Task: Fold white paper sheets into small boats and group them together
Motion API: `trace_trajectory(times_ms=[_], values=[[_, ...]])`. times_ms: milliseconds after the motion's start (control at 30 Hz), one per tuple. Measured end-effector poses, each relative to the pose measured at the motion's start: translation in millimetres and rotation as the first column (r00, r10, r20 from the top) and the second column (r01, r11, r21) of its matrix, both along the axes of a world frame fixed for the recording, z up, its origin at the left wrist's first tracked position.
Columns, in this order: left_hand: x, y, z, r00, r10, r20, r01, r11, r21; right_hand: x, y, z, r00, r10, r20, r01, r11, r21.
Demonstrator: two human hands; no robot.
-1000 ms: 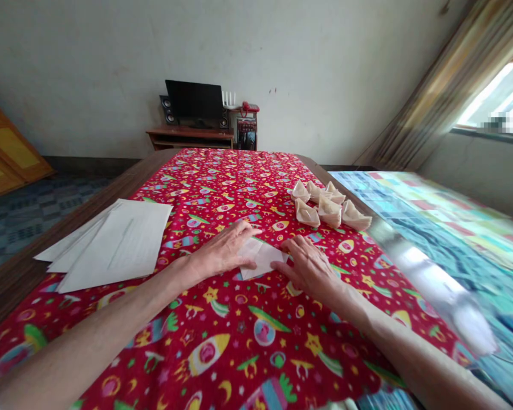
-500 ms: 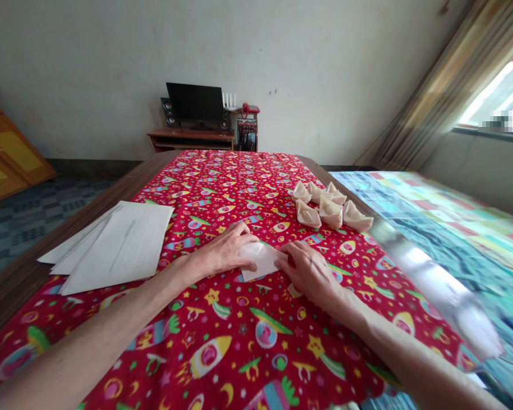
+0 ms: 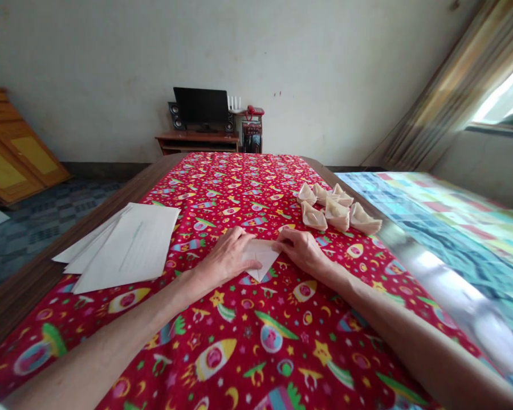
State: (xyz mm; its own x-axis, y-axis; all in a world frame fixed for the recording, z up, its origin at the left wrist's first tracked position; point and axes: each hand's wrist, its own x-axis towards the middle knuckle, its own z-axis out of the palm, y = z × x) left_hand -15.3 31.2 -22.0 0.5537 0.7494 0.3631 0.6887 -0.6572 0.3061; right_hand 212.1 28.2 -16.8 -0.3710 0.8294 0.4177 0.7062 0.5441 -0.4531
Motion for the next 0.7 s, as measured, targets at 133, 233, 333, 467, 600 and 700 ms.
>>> trace_trajectory(times_ms=[133,233,333,467,600,700], values=[[0,-3,-3.3,0.999,0.0,0.035,0.0,1.0,0.019,1,-5,-2.9,0.997,-0.032,0.071,0.029,0.998,0.052],[0,-6,-3.7,0.999,0.004,0.052,-0.006,0.999,0.041,-1,-9,-1.1,0.981,-0.09,0.17,0.072,0.992,0.108],[-1,-9,-3.9,0.999,-0.013,0.046,0.011,0.998,0.054,-3,-13,1.5,0.963,-0.087,0.256,0.044,0.985,0.169],[0,-9,-6.1,0.999,-0.002,0.037,-0.001,0.997,0.074,-4,-16,3.8,0.963,-0.023,0.268,-0.026,0.984,0.178],[-2,-8,-8.2,0.995,0.098,-0.024,-0.094,0.988,0.123,-4,-17,2.2,0.972,-0.042,0.232,0.001,0.985,0.173],[-2,-8,-7.1,0.992,0.12,-0.028,-0.116,0.985,0.126,-3,-15,-1.8,0.986,-0.026,0.165,-0.004,0.984,0.179]])
